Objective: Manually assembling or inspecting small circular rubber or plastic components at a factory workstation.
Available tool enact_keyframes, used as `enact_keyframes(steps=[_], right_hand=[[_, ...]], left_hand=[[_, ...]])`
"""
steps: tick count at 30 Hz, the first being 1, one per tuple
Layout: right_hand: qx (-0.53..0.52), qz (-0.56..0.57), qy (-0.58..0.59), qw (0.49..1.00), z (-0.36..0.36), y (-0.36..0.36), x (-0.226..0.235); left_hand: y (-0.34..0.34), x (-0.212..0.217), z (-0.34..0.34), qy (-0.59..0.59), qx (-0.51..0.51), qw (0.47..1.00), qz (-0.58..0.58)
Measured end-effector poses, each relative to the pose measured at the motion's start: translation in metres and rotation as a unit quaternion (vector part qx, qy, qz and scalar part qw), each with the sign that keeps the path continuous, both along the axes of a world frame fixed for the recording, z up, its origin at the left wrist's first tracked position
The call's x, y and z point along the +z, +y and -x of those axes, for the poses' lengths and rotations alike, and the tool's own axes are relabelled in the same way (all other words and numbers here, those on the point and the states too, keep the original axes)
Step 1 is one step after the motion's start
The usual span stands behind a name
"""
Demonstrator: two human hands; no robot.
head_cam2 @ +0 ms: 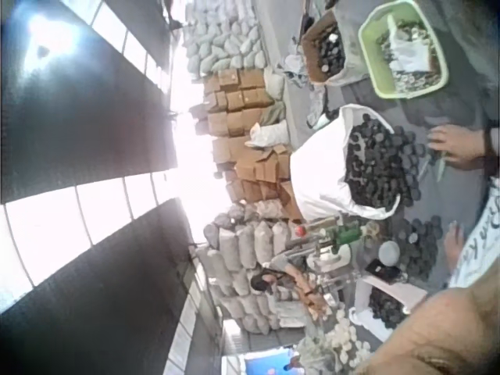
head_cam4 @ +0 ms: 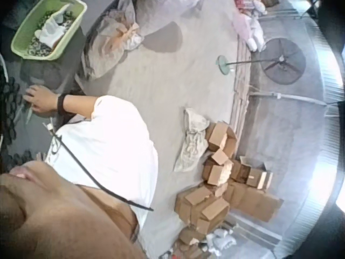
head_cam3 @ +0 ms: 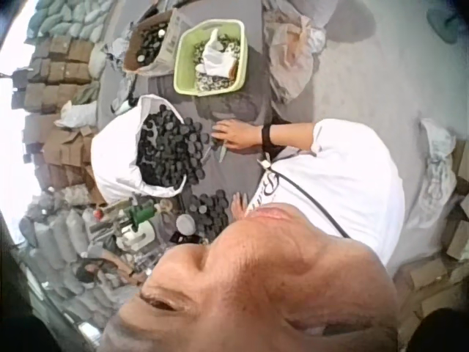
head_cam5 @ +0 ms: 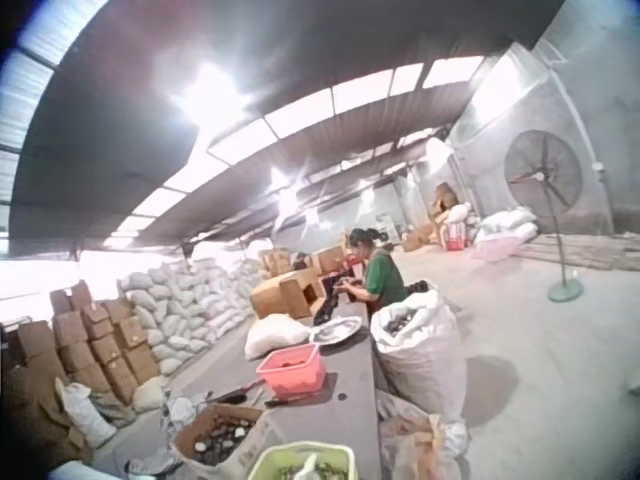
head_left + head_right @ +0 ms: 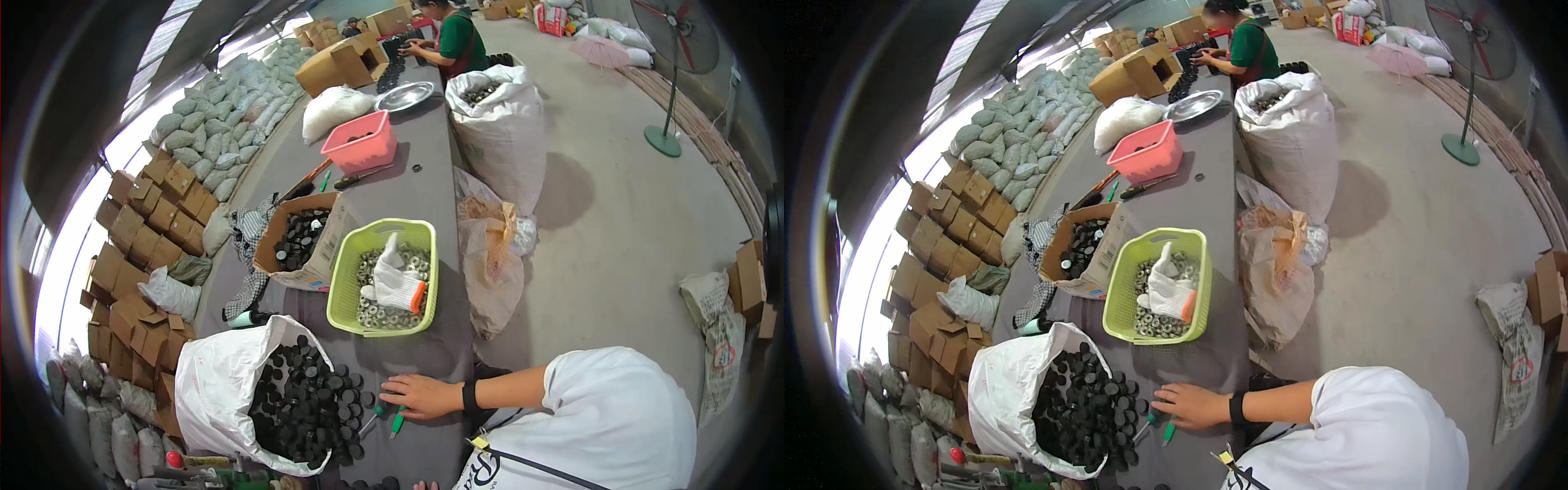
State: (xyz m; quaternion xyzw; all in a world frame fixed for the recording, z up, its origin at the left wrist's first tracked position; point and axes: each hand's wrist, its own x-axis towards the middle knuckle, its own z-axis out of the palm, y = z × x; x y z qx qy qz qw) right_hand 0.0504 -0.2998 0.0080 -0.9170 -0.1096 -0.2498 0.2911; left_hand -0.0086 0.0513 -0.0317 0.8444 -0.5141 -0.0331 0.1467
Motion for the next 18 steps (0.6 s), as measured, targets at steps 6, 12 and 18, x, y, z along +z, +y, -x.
enact_keyframes(steps=[6,12,18], right_hand=[[0.008,-0.012,-0.009,1.000,0.001,-0.003,-0.005],[0.009,-0.018,-0.018,1.000,0.001,-0.001,-0.007],[0.007,-0.007,0.003,1.000,0.000,-0.001,-0.004]], left_hand=[[0.006,-0.015,-0.011,0.024,0.022,0.998,-0.060],[-0.011,-0.001,0.001,-0.007,0.070,0.997,-0.019],[-0.033,0.037,0.014,-0.083,0.043,0.995,0.032]])
